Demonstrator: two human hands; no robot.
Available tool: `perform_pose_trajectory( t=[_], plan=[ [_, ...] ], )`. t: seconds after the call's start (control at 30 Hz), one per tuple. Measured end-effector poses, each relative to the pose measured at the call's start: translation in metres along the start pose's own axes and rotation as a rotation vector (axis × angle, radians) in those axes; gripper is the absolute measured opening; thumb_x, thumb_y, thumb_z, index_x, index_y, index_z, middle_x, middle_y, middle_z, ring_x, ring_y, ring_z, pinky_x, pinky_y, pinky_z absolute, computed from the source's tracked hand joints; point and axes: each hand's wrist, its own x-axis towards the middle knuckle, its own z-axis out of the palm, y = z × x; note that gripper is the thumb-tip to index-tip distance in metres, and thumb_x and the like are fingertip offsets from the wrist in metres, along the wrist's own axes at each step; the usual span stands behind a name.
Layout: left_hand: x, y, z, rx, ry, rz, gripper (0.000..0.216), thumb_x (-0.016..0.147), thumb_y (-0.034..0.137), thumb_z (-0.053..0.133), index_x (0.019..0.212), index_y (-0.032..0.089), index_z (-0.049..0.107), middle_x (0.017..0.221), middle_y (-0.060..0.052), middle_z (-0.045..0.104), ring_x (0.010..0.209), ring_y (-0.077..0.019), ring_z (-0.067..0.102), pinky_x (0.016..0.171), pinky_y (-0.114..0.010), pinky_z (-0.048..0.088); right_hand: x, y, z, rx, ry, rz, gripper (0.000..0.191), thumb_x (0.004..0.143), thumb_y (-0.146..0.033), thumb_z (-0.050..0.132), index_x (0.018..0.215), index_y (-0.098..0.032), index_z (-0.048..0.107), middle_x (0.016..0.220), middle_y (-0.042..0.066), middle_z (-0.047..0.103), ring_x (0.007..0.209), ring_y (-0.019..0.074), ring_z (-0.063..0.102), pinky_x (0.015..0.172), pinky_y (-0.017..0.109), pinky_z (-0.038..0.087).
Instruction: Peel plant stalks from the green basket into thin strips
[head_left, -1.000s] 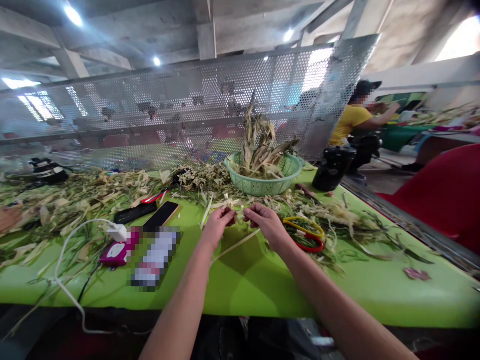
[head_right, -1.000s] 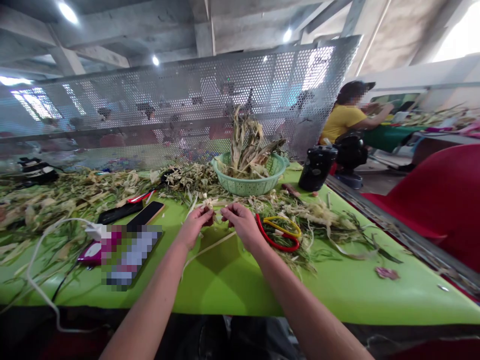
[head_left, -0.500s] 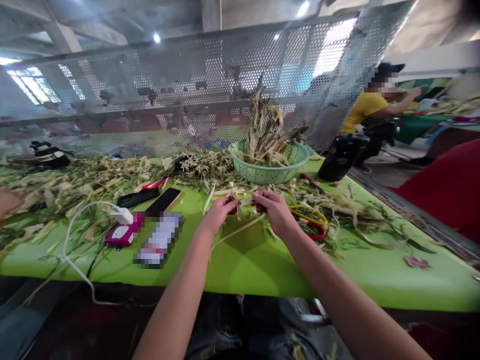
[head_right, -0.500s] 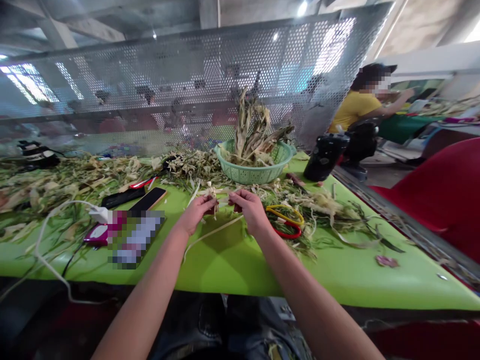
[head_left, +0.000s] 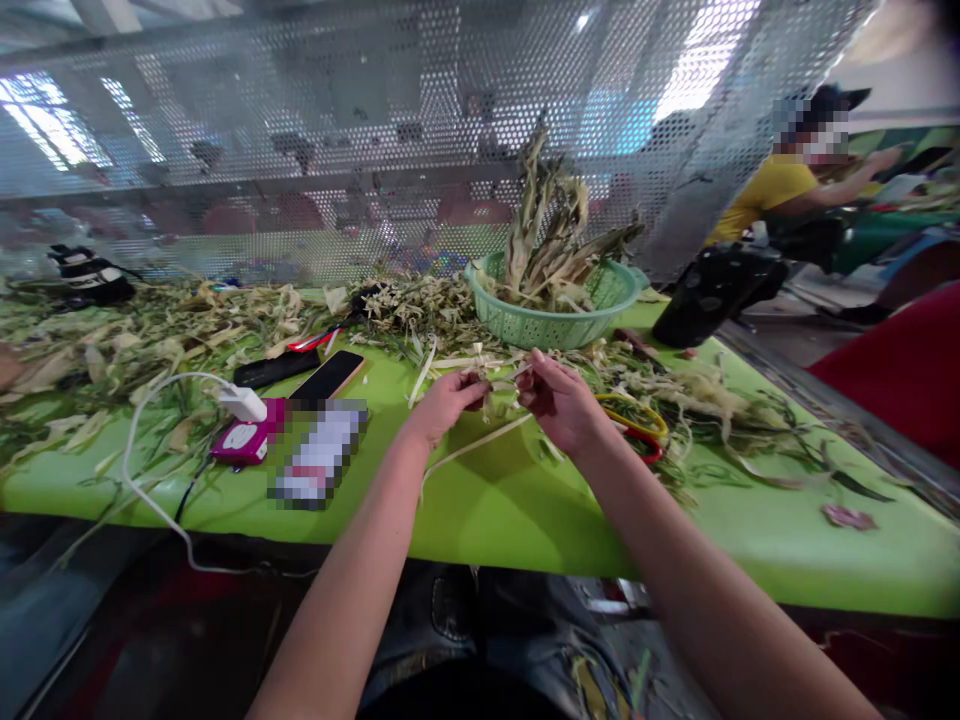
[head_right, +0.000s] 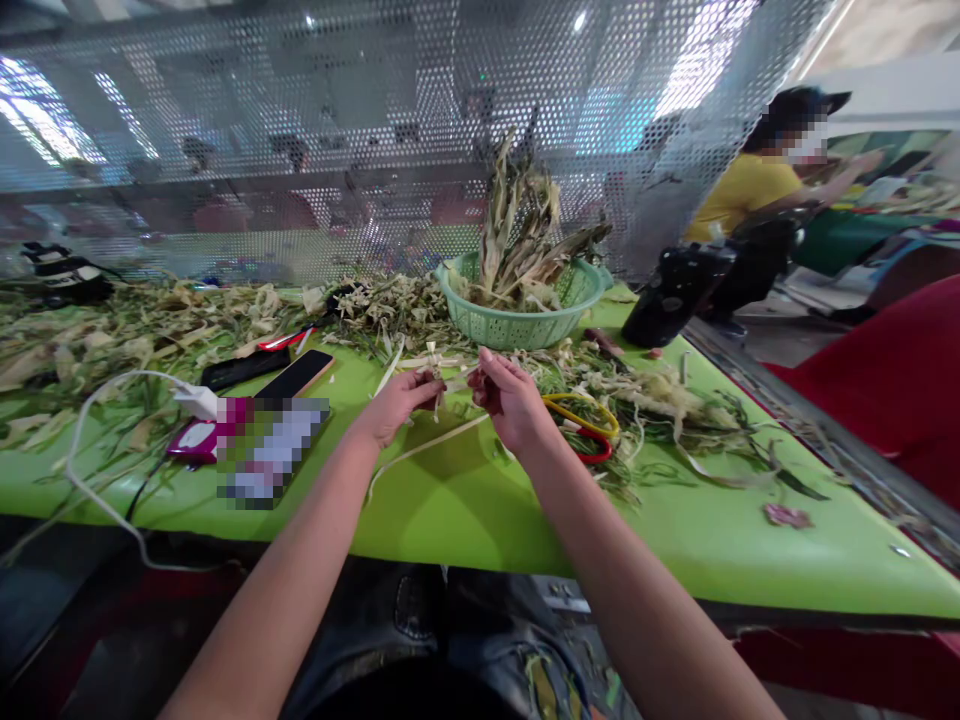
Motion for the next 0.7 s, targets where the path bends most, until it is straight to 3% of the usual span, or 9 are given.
perform_pose_trajectory(
  t=[0.17,0.33,0.7],
  plan=[
    [0.001,0.001,0.001,-0.042,0.134,-0.018,0.029,0.066,0.039,0.075,0.076,0.014,0.063,0.068,0.001,0.059,0.064,-0.0098,0.052,0.067,-0.025,0.042,-0.004,0.0,0.003,-0.216,-0.07,-0.083,0.026,0.072,-0.04,0.076,0.076,-0.019,0.06,0.064,-0.003,0.056,0.053,0.0076,0.043,0.05,0.022,0.031],
    [0.001,0.001,0.0,-0.133,0.245,-0.009,0.03,0.065,0.038,0.076,0.078,0.014,0.064,0.071,0.0,0.061,0.065,-0.0102,0.055,0.066,-0.025,0.043,-0.004,0.008,0.006,-0.419,-0.09,-0.023,0.037,0.063,-0.04,0.081,0.086,-0.019,0.063,0.065,-0.004,0.055,0.057,0.0098,0.047,0.053,0.024,0.034],
    [0.003,0.0,-0.003,-0.271,0.337,0.001,0.035,0.059,0.039,0.081,0.076,0.015,0.062,0.067,0.001,0.06,0.061,-0.0083,0.056,0.06,-0.021,0.044,-0.005,0.011,0.008,-0.575,-0.14,-0.053,0.031,0.067,-0.047,0.073,0.067,-0.018,0.061,0.059,-0.003,0.052,0.054,0.0099,0.042,0.053,0.025,0.031]
  ],
)
